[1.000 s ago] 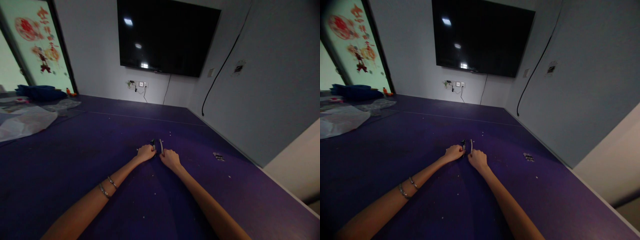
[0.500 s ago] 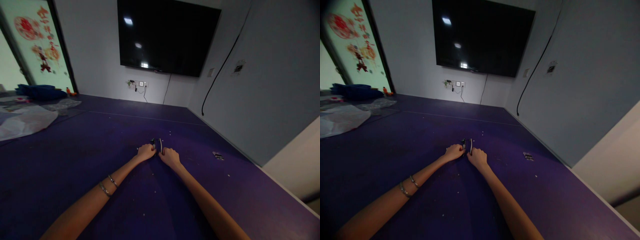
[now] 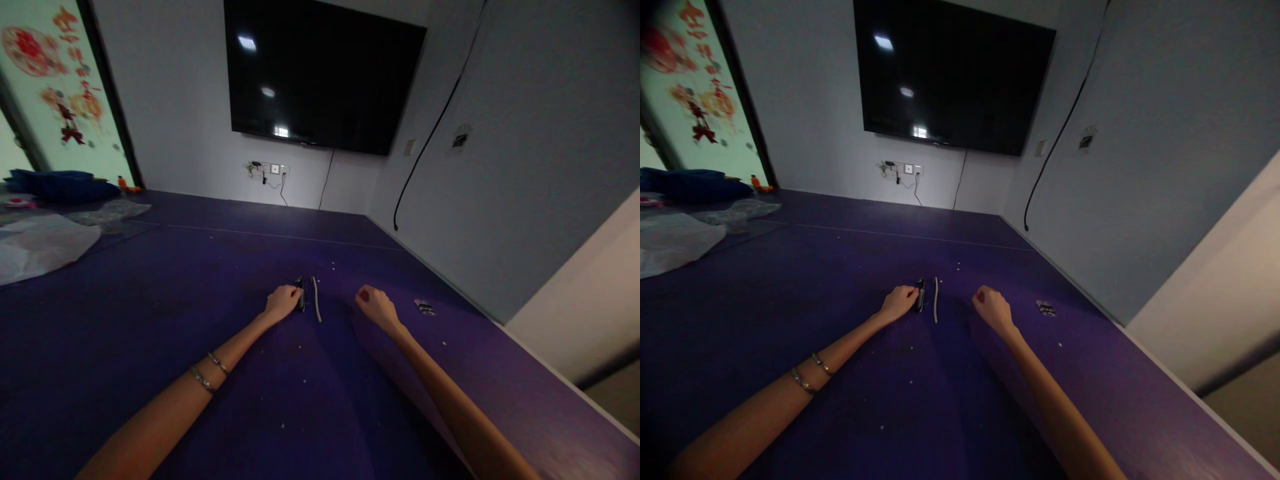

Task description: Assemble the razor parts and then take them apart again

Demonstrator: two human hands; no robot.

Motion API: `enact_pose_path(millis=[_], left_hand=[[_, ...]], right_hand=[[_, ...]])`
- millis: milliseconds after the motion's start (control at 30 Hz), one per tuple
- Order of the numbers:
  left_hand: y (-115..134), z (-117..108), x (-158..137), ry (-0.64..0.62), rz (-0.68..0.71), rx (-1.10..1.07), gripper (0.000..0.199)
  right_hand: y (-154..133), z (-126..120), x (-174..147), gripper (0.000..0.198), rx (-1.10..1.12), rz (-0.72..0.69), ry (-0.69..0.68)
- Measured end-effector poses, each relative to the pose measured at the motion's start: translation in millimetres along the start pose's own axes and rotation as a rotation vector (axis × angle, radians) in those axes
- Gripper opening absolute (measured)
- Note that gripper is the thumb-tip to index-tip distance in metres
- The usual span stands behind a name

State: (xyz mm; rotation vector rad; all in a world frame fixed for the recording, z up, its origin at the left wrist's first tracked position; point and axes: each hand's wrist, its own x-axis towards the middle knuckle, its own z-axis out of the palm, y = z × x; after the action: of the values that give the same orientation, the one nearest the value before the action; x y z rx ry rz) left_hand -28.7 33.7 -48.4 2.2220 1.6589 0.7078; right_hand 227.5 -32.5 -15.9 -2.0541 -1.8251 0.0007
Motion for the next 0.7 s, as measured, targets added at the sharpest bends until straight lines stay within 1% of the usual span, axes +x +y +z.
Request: enact_pose_path(millis=[100, 233, 300, 400, 467, 533, 633, 700], left_hand=[[-5.3, 0.1, 2.4, 0.071, 0.022, -0.106, 0.041], [-9.8, 2.1, 6.0, 0.116, 0.077, -0.194, 0.041], [-11.1, 3.0, 7.1, 0.104, 0.076, -0.205, 0.041], [-12.1, 3.3, 7.5, 0.083, 0.085, -0.206, 0.04], [-12.0, 2.6, 7.2, 0.076, 0.081, -0.199, 0.04], [-11.3, 1.4, 6.5, 0.069, 0.072, -0.187, 0.041], [-9.7, -0.8, 5.1, 0.051, 0.07, -0.172, 0.04], [-8.7, -2.1, 4.3, 0.043, 0.072, -0.163, 0.04]], right_hand=[[47.9, -14.2, 1.5, 0.02, -0.01, 0.029, 0.064], [115.1, -34.3, 1.8, 0.029, -0.003, -0.038, 0.096], [145.6, -45.6, 2.6, 0.033, -0.026, -0.06, 0.049], [180.7, -61.7, 6.4, 0.038, -0.091, -0.153, -0.058], [195.1, -69.9, 10.7, 0.045, -0.141, -0.182, -0.136], [202.5, -75.3, 15.9, 0.051, -0.188, -0.18, -0.203], [203.5, -78.6, 23.6, 0.057, -0.253, -0.16, -0.272], [200.1, -78.5, 27.6, 0.057, -0.278, -0.152, -0.318]])
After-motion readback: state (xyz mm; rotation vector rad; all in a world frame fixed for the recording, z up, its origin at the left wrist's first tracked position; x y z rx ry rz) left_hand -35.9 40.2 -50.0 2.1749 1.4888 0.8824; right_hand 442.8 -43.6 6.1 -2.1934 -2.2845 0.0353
